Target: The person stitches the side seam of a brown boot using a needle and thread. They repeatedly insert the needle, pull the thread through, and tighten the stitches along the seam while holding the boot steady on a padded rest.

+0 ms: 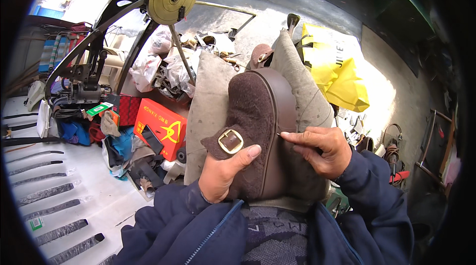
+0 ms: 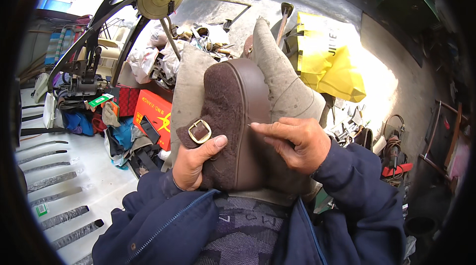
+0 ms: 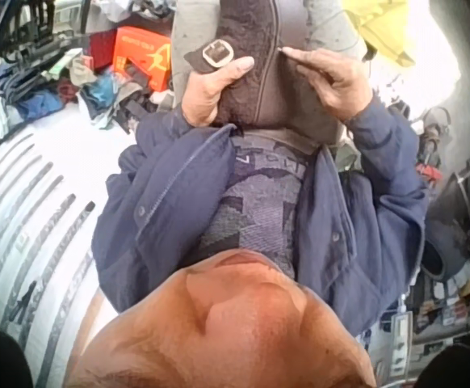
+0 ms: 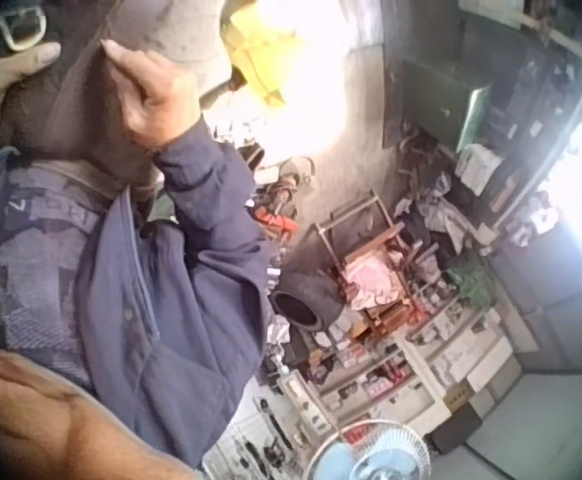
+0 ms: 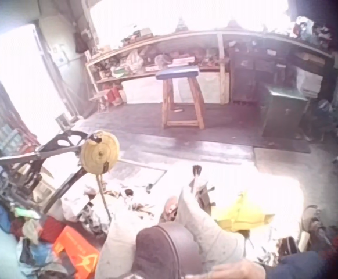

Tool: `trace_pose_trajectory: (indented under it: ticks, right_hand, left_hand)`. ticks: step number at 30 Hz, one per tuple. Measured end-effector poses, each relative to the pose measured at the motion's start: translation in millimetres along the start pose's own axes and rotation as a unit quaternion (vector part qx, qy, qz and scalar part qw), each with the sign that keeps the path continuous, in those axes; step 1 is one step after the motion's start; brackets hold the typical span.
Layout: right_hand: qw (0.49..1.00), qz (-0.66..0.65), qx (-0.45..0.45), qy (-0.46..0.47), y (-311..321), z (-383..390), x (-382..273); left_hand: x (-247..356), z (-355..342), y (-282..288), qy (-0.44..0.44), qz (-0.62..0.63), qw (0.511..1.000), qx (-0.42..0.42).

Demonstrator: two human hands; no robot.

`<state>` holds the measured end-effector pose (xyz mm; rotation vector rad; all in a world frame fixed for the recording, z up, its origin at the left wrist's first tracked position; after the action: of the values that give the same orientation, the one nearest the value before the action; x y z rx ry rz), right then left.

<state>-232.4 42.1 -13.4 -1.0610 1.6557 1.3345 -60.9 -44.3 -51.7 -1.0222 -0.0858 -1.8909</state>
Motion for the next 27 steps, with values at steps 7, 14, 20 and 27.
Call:
trace_pose_trajectory:
  ticks: [7,14,20,27]
  right_hand:
    - [1.000,-0.027,-0.004,0.010,1,0,9]
    - [0.995,0.045,-0.024,0.084,9,-4,5]
    - [0.983,0.115,0.002,0.146,8,-5,4]
    - [0.933,-0.273,-0.025,-0.231,-6,-2,58]
  left_hand:
    - [-5,-16,-9,0.033,0.047,0.997,0.055]
    - [5,-14,-14,-0.055,0.043,0.991,0.113]
    - [2,-19,-14,-0.059,0.018,0.990,0.126]
    - [3,-22,-14,-0.063,-0.003,0.991,0.119]
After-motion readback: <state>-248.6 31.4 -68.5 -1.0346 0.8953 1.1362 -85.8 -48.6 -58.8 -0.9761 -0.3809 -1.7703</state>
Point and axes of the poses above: each hand's wrist, its own z-axis away from the middle knuckle, its own y-axis out of the back of the hand, x = y × z, the point moved 10 cm from there along -z, towards the middle knuckle, and after that the axes turned 7 degrees about y, right-handed, at the moved point
